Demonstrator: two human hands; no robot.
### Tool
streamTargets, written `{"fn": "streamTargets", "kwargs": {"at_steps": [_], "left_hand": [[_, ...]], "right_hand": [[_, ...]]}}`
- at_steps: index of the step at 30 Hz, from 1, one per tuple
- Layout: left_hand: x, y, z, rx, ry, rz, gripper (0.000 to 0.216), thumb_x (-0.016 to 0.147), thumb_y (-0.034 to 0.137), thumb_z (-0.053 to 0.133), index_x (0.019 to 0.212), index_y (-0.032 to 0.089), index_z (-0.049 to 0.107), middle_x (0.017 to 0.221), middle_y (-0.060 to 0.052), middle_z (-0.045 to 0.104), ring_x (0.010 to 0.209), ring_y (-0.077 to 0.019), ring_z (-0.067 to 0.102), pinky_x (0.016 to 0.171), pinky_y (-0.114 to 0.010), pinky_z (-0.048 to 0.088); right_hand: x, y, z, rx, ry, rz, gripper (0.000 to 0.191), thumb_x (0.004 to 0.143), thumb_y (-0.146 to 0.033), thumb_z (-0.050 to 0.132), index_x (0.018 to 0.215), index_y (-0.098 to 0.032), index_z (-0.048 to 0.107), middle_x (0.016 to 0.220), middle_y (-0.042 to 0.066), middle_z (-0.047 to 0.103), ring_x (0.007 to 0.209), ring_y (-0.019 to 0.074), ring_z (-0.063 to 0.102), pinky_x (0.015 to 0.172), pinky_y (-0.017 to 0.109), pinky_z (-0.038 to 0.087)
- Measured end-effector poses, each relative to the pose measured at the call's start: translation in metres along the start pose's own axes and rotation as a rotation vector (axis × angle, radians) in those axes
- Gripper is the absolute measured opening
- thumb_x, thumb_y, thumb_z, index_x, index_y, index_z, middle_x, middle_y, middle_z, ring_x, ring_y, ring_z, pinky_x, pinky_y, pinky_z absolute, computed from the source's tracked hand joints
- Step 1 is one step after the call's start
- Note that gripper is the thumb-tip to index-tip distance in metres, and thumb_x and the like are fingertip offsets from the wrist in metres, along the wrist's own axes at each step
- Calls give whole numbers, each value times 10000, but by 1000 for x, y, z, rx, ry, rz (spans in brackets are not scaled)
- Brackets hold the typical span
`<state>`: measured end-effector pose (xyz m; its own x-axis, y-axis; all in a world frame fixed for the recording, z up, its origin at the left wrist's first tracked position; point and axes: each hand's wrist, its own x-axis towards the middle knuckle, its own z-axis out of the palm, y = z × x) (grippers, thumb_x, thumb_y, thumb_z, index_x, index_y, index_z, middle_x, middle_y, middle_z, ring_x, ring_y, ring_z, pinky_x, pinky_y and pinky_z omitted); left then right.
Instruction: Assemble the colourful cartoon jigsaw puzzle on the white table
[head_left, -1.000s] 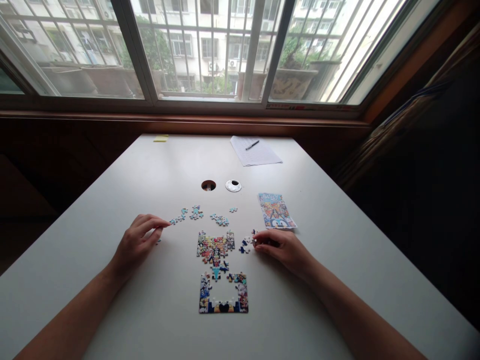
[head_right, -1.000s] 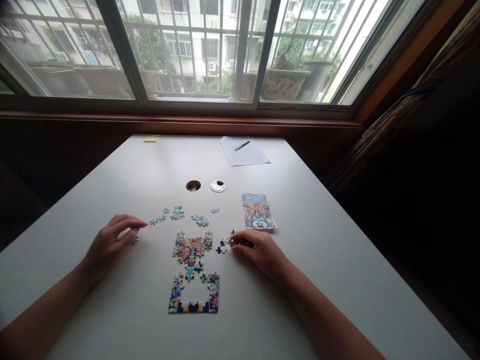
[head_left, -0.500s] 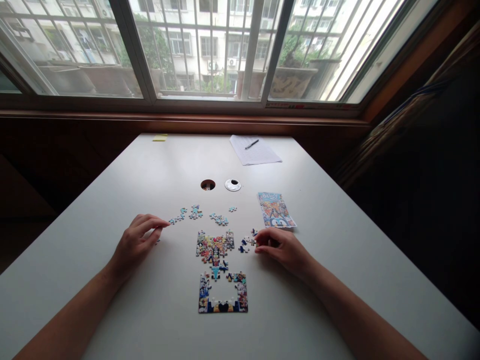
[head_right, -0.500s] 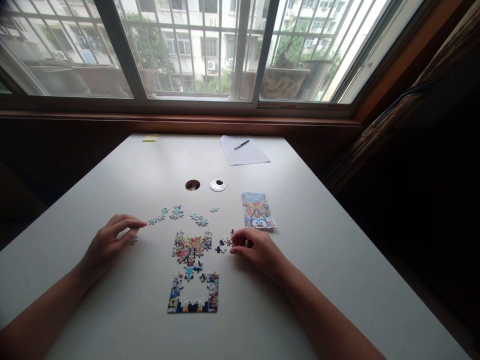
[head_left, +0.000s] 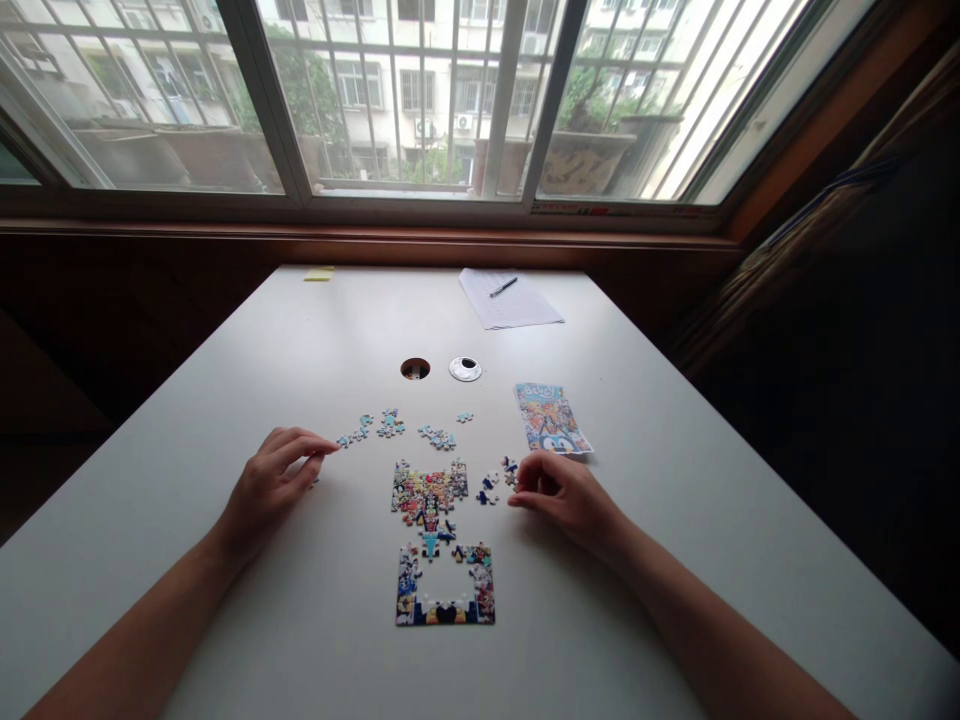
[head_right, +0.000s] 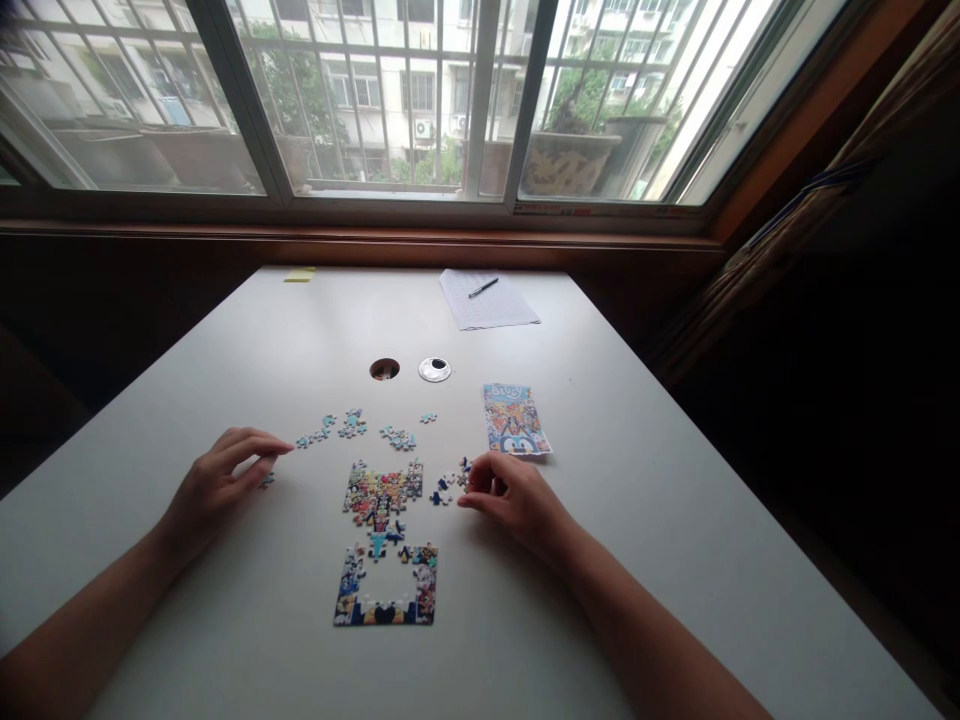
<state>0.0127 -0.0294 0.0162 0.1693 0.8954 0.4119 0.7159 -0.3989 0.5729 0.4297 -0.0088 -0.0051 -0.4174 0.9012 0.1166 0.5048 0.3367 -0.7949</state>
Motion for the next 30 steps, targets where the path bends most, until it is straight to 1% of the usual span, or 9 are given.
{"fn": "streamTargets", "kwargs": {"at_steps": [6,13,19,23,26,30], "left_hand": [[0,0,0,0,2,-4,183,934,273,558,1016,256,721,1026,-35,689,1012,-221,593,850,-333,510],[-1,-2,0,5,2,4,182,937,266,556,1019,252,718,1028,-36,686,1016,-220,592,865,-334,503],[0,-2,0,11,-1,22,183,940,265,552,1019,243,716,1024,-40,686,1013,-218,591,862,-334,502],[0,0,0,7,5,20,184,938,263,554,1019,247,718,1022,-35,687,1018,-218,593,865,-329,505],[-1,0,-1,6,2,16,184,938,264,553,1016,246,719,1022,-35,686,1015,-218,595,861,-328,509],[-1,-1,-1,5,-6,5,181,944,271,554,1023,248,715,1037,-36,679,1023,-214,590,855,-324,518]], "right_hand": [[0,2,1,16,31,-19,283,825,-449,775,833,-218,613,741,-8,641,619,124,526,564,250,413],[0,2,1,9,35,-25,294,826,-441,777,819,-211,593,724,-5,634,599,116,512,547,242,408],[-1,-1,0,1,11,-21,304,825,-428,777,804,-206,569,710,-13,615,567,102,481,517,233,385],[-1,-2,0,-9,-2,-28,288,828,-413,774,822,-207,573,712,-13,605,575,105,477,523,237,384],[-1,-1,0,-29,-16,-34,264,836,-389,765,830,-208,573,729,-11,591,584,108,474,530,241,386],[0,-2,-2,-118,-36,-43,215,835,-306,757,843,-209,566,791,0,581,629,115,483,562,247,398]]}}
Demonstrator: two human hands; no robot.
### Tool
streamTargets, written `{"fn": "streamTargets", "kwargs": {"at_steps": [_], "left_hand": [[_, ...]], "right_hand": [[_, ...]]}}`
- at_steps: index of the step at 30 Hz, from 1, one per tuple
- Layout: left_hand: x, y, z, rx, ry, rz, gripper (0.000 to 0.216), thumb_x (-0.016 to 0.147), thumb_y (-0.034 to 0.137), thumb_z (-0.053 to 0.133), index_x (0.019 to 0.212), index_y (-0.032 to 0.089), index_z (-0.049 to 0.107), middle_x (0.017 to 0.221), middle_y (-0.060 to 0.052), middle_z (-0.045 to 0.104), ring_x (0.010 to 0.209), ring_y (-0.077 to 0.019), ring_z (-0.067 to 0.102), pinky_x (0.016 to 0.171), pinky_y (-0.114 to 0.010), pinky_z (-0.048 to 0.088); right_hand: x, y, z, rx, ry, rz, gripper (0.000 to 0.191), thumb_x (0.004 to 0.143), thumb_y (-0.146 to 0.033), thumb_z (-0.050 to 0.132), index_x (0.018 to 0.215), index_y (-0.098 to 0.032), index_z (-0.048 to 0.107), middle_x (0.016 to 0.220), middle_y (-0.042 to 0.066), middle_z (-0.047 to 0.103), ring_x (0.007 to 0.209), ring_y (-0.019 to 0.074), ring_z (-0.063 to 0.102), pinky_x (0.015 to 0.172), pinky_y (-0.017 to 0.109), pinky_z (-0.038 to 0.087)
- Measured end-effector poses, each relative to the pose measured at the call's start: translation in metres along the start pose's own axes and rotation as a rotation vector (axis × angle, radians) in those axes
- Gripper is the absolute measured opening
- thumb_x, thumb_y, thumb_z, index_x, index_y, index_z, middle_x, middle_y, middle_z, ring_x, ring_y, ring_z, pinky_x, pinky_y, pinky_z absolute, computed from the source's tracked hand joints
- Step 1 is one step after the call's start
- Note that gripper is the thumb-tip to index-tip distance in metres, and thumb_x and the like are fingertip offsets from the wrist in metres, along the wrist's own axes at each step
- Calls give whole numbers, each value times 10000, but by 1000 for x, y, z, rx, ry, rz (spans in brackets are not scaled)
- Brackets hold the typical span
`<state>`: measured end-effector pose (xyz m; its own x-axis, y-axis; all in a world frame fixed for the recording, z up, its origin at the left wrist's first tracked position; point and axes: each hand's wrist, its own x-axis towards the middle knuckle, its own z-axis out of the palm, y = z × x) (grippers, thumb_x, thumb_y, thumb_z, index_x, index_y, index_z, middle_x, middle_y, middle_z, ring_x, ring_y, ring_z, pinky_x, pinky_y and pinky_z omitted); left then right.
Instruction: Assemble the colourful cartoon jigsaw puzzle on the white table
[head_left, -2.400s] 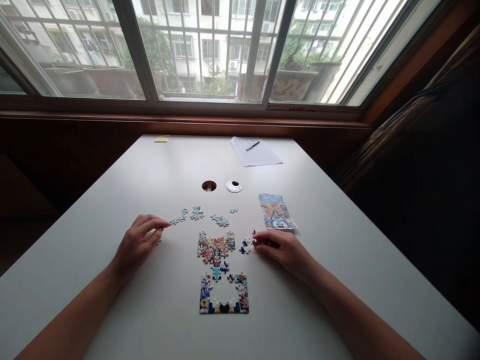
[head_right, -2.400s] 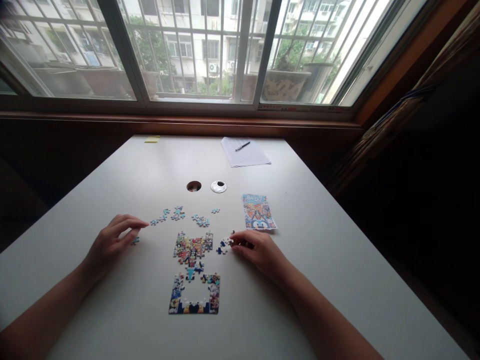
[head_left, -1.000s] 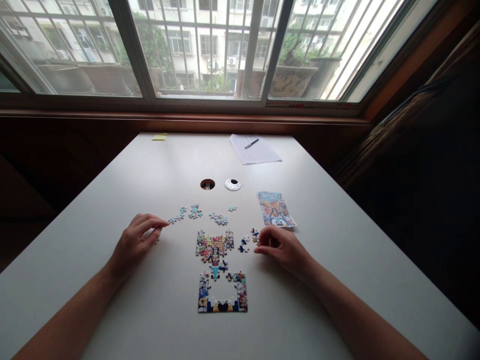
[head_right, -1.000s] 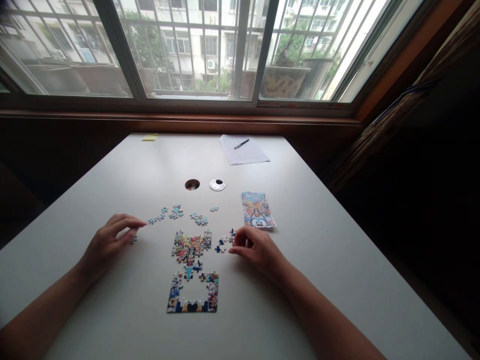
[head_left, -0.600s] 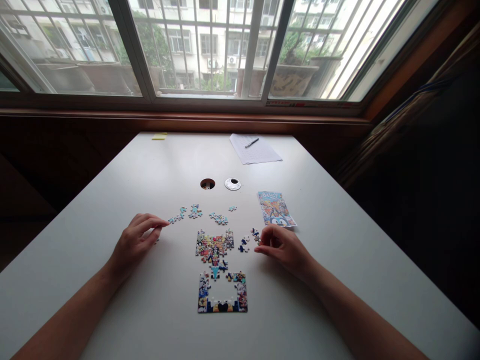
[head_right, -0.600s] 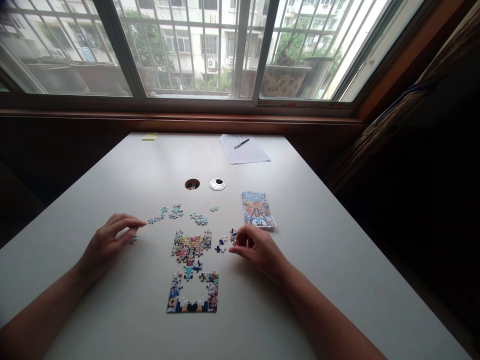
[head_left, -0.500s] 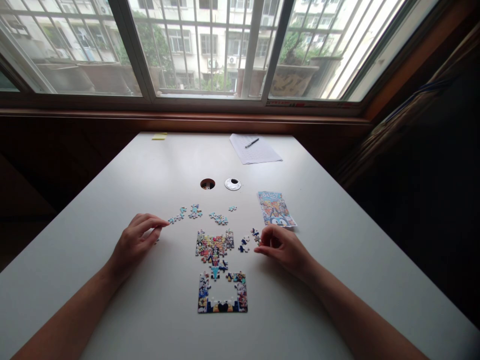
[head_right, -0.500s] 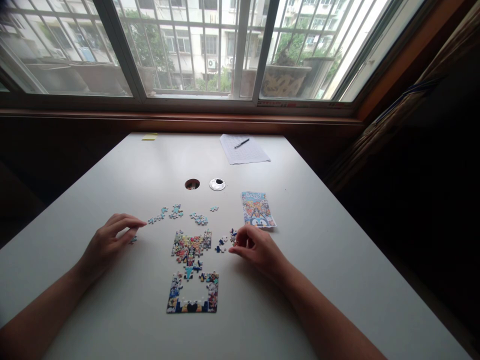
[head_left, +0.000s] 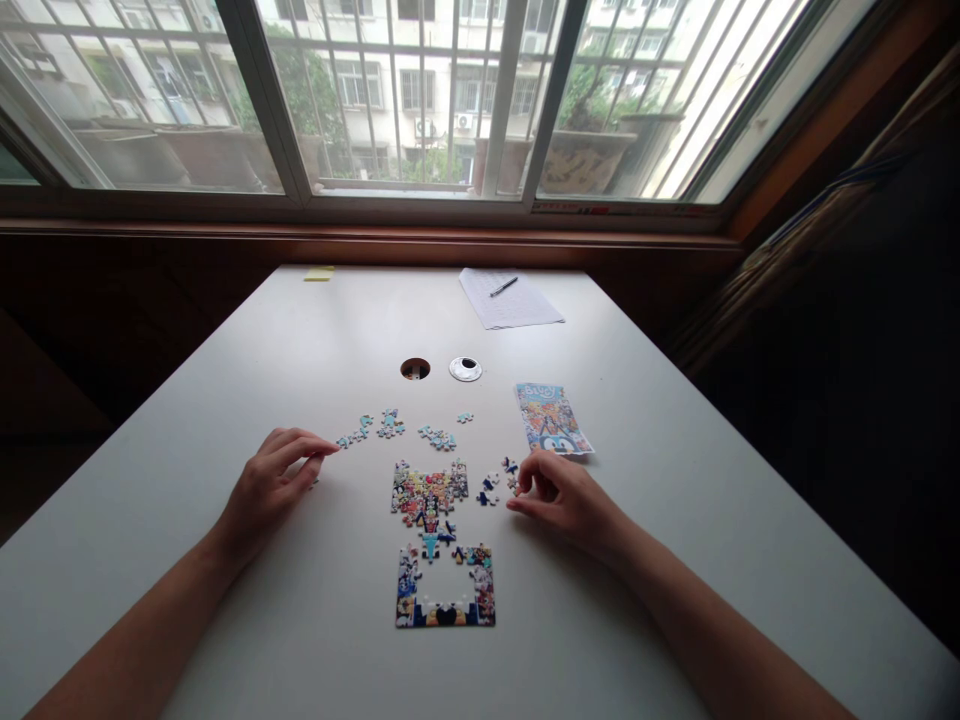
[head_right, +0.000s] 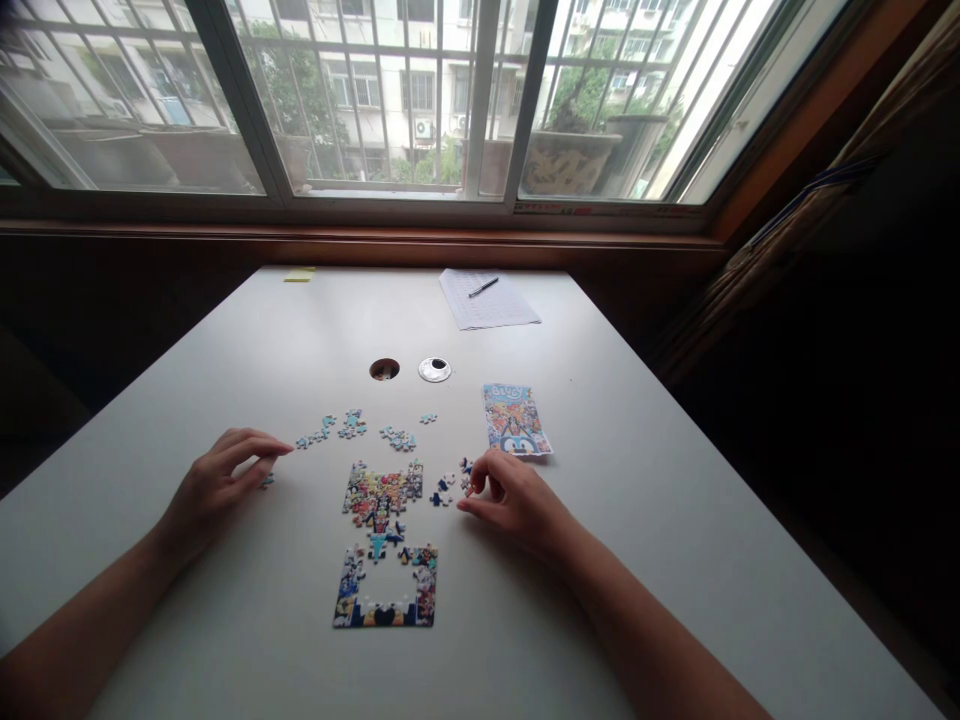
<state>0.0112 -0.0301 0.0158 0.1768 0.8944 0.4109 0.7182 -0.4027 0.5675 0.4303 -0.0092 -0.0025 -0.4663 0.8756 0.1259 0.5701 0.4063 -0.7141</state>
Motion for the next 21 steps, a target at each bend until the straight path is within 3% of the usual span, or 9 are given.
{"fn": "streamTargets", "kwargs": {"at_steps": [14,21], "left_hand": [[0,-1,1,-5,6,-6,181,940,277,552,1009,249,717,1030,-35,685,1018,-214,593,839,-319,523],[0,0,1,-14,5,-13,176,945,274,552,1010,250,714,1035,-35,680,1025,-213,587,843,-318,520]], "right_hand": [[0,-5,-2,-51,-55,-67,123,879,-272,698,896,-212,593,860,18,589,699,131,518,627,260,431],[-1,-8,-4,-48,22,-108,127,970,-278,573,872,-210,615,815,20,595,663,131,520,612,260,429]]}}
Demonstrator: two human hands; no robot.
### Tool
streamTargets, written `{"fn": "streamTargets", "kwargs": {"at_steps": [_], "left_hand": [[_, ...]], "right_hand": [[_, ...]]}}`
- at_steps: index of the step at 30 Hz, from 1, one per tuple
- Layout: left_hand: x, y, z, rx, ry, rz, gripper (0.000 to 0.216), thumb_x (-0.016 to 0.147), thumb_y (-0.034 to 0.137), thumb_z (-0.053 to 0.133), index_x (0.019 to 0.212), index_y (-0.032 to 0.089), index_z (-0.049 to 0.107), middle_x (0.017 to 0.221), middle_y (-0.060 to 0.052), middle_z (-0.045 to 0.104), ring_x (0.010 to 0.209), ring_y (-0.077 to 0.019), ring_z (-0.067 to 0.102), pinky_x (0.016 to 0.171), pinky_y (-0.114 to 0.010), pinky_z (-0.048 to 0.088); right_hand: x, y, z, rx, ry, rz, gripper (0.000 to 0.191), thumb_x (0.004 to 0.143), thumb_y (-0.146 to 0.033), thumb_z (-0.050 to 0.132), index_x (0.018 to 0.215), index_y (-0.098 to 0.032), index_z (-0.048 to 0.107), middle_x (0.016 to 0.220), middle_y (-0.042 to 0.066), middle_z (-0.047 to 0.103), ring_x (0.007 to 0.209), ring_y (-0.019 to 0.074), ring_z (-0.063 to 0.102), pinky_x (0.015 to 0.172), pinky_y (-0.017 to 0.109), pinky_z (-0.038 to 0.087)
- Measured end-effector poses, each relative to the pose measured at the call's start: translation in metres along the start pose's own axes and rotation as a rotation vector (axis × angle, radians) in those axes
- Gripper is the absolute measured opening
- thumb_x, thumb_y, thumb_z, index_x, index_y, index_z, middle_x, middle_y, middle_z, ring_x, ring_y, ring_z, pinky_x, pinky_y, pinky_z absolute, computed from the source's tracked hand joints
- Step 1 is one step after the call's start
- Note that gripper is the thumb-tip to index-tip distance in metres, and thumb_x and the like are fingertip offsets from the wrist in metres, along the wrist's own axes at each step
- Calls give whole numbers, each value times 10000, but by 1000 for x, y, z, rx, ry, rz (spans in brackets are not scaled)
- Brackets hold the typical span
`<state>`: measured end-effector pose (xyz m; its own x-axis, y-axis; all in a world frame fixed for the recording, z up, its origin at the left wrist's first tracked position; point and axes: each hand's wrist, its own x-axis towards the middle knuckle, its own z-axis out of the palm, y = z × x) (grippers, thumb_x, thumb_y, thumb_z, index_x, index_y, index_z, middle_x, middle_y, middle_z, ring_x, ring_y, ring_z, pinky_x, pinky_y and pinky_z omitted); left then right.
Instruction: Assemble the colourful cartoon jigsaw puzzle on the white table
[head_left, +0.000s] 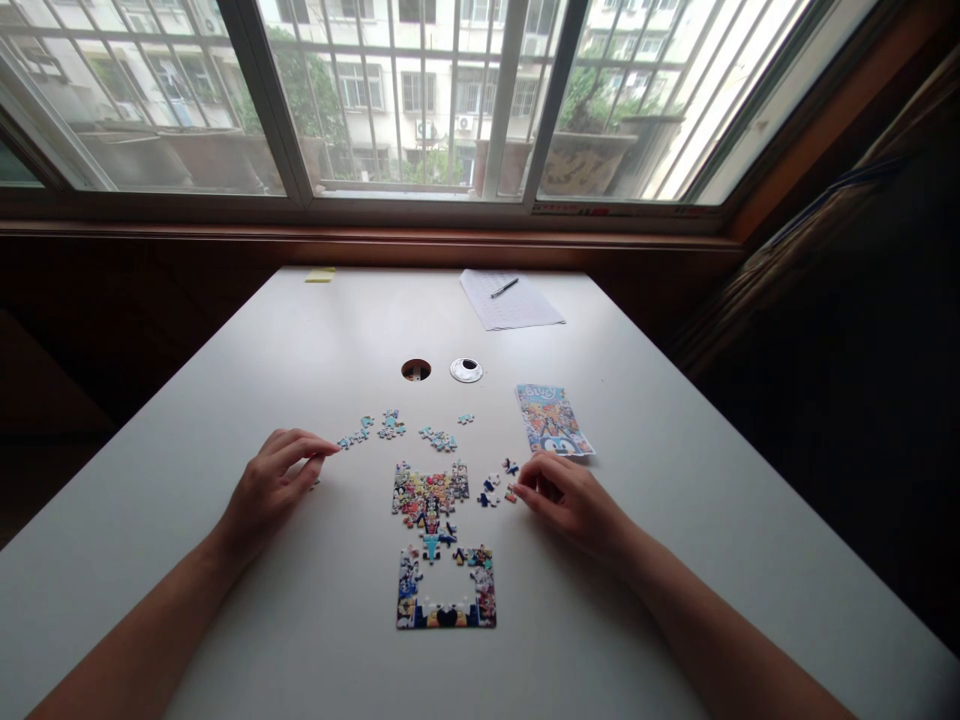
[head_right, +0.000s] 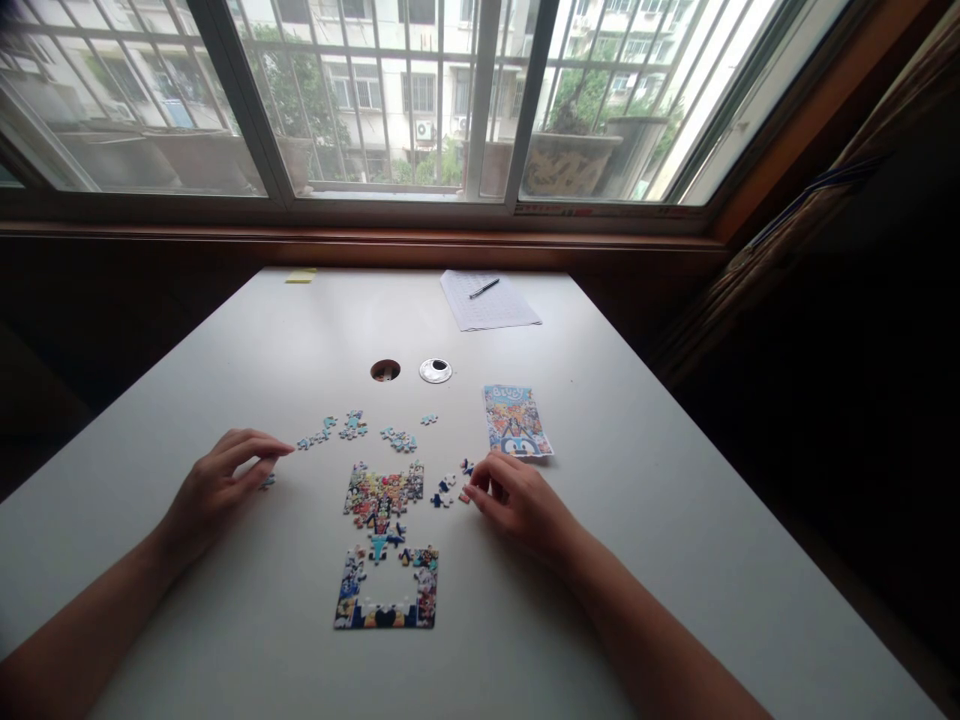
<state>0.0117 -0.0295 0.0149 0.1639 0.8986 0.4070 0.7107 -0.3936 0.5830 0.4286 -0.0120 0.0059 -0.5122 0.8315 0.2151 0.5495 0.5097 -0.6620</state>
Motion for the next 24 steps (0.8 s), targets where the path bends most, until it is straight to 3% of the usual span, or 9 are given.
{"fn": "streamTargets", "kwargs": {"at_steps": [4,8,11,24], "left_hand": [[1,1,0,6,3,8,175,946,273,551,1005,250,715,1030,-35,680,1021,-213,587,861,-328,514],[0,1,-1,2,-4,4,178,948,280,547,1003,247,712,1027,-41,678,1022,-214,583,833,-322,524],[0,2,-1,-9,-7,-13,181,945,293,549,1004,246,713,1030,-47,677,1026,-217,581,819,-318,535],[1,3,-1,-6,-6,-38,192,932,314,552,991,249,724,1032,-49,689,1023,-226,590,834,-338,543]], "right_hand": [[0,3,-2,-77,113,19,113,978,-253,545,1016,-218,646,825,22,599,664,145,525,652,287,453],[0,8,-2,-207,161,23,219,973,-227,541,1146,-238,674,940,61,627,833,199,581,797,352,488],[0,9,0,-260,149,18,237,969,-230,549,1147,-248,705,984,82,629,955,238,587,860,387,493],[1,13,1,-275,99,12,151,971,-265,585,1033,-254,723,960,76,627,936,235,576,848,389,488]]}}
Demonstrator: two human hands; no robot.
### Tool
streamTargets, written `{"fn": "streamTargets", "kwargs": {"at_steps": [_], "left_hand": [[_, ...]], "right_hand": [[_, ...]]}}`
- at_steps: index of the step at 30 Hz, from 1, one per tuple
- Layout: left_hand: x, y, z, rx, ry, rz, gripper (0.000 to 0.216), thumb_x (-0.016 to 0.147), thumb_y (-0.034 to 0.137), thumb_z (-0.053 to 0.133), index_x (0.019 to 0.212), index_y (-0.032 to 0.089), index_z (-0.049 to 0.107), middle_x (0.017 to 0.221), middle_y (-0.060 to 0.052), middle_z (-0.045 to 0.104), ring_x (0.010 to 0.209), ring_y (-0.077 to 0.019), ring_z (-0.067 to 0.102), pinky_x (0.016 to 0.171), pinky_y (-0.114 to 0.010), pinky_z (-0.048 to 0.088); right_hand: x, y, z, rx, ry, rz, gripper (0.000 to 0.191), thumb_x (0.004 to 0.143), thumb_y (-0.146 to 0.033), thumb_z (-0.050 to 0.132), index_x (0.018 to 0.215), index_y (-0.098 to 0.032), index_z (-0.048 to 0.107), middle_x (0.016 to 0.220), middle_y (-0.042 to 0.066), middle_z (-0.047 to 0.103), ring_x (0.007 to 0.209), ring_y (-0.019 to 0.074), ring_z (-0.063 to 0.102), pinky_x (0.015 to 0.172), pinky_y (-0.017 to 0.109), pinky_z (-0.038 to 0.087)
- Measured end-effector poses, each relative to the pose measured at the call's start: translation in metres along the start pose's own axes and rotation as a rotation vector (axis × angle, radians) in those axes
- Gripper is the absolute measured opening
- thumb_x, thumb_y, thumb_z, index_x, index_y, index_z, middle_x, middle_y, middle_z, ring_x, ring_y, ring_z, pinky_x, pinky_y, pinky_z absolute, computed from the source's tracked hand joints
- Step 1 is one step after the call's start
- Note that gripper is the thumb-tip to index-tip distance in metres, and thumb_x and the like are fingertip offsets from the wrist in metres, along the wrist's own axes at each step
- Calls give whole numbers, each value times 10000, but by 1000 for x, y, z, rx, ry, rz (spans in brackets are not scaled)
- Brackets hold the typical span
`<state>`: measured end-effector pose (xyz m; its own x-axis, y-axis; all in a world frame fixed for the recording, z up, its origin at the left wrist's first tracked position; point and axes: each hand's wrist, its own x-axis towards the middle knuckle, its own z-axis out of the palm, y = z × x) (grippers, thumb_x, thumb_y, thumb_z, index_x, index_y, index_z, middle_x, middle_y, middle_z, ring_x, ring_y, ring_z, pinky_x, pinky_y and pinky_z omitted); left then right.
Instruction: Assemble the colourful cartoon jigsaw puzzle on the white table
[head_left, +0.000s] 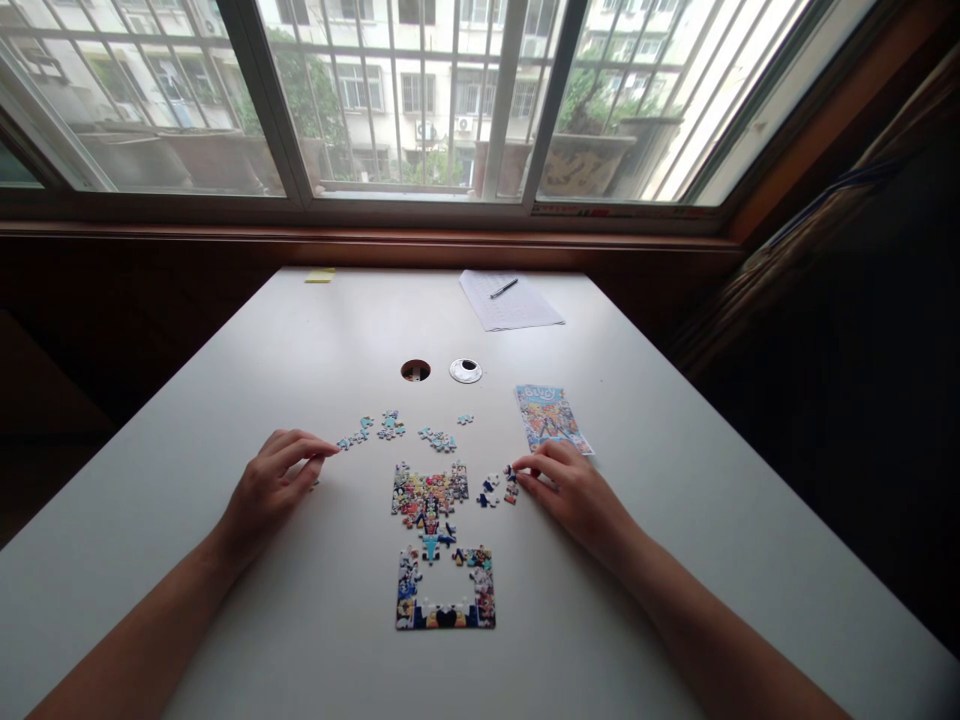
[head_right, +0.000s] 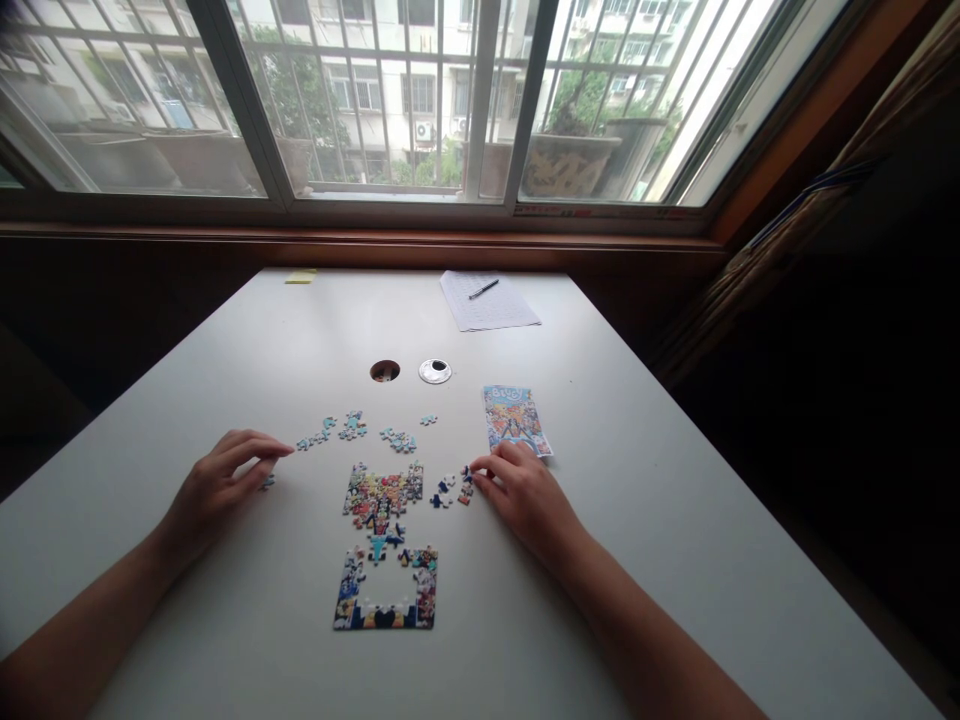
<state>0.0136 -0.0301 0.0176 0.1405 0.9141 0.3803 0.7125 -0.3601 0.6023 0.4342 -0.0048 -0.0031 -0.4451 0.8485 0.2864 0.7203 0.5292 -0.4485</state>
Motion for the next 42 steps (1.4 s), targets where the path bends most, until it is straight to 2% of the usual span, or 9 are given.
{"fn": "streamTargets", "kwargs": {"at_steps": [20,25,37,42], "left_hand": [[1,1,0,7,1,1,203,931,321,545,977,244,727,1023,-57,692,1006,-229,594,825,-340,541],[2,4,-1,16,3,9,209,925,331,546,961,243,732,998,-53,698,986,-231,603,829,-348,535],[0,0,0,-15,-9,-6,194,930,314,548,982,245,722,1029,-58,684,1028,-232,585,807,-333,540],[0,-1,0,-6,-2,21,182,935,293,547,986,254,718,1030,-46,680,1030,-225,586,850,-334,526]], "right_hand": [[2,-4,-3,6,5,22,122,952,-316,625,892,-248,706,903,56,634,905,229,588,813,368,483],[1,-6,-4,24,1,21,133,964,-269,594,898,-236,705,905,59,630,890,219,589,815,366,479],[0,-12,-6,38,13,14,147,954,-278,596,872,-231,709,866,56,630,825,207,584,765,363,481],[1,-11,-4,36,16,8,150,955,-280,592,867,-236,706,856,55,627,825,210,589,764,361,483]]}}
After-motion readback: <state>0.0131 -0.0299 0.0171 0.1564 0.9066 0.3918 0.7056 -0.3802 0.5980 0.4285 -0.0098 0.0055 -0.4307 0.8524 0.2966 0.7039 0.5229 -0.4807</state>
